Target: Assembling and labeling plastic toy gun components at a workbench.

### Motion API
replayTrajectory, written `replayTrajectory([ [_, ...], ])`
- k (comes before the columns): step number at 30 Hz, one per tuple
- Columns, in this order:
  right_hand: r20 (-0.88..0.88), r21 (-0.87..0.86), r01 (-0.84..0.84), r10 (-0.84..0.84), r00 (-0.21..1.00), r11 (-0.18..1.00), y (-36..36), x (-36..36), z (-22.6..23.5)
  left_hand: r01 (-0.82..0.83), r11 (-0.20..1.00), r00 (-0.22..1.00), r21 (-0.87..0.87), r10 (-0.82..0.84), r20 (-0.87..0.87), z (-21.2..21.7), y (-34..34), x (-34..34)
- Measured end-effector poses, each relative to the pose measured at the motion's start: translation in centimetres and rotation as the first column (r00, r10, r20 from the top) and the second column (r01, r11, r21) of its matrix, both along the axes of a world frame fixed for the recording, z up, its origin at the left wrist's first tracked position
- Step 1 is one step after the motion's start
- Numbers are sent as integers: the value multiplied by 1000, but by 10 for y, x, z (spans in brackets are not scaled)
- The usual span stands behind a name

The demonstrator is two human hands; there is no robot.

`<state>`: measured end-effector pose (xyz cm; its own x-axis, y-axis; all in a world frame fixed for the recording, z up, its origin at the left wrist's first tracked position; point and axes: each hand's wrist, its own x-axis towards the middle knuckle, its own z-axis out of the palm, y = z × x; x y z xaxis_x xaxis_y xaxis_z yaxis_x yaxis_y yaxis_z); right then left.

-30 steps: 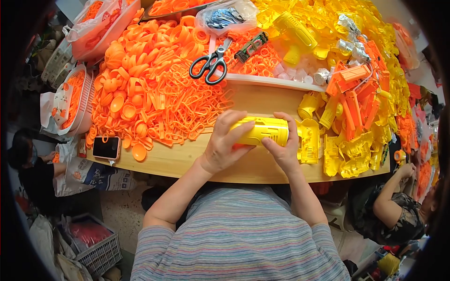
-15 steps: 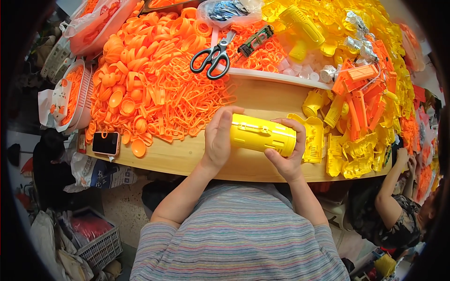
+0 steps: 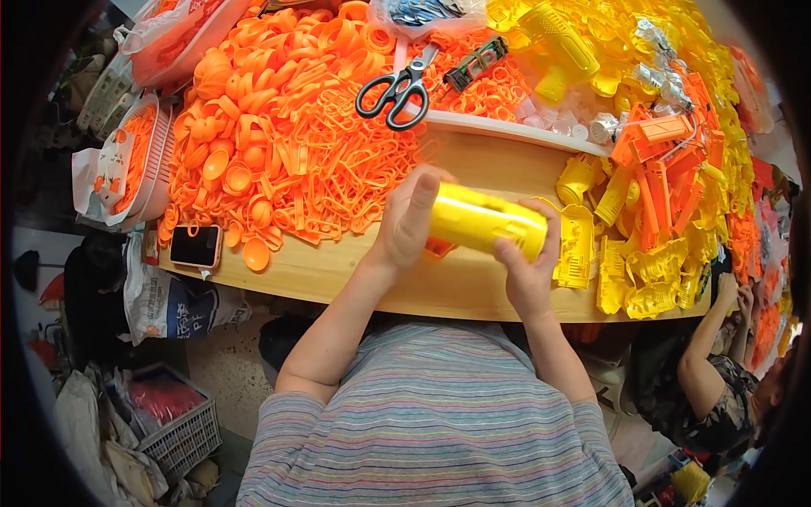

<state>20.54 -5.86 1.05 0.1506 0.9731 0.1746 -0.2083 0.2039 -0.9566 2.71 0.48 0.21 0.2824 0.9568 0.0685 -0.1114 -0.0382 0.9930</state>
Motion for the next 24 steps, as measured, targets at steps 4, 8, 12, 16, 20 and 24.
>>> replayTrajectory([
  [4, -472, -391, -74, -130, 872, 917, 15, 23, 0, -106, 755, 960, 647, 248, -133, 5, -6, 1],
  [8, -670, -577, -380, -153, 726, 723, 7, 19, 4, -38, 567, 972, 823, 211, -100, 9, -12, -8],
  [12, -789, -474, -652, 44, 613, 592, -13, 16, -14, -199, 628, 959, 752, 284, 17, 27, -10, -12],
  [16, -913, -277, -878, 178, 368, 391, -25, 14, -36, -200, 622, 968, 757, 247, 53, 36, -5, -9],
  [20, -974, -107, -939, 155, 165, 328, -25, -1, -33, -173, 786, 984, 593, 161, 74, 37, -2, -3],
  [24, -892, -276, -816, 181, 414, 507, -22, -4, -20, -310, 735, 948, 603, 287, 138, 24, 7, 11],
])
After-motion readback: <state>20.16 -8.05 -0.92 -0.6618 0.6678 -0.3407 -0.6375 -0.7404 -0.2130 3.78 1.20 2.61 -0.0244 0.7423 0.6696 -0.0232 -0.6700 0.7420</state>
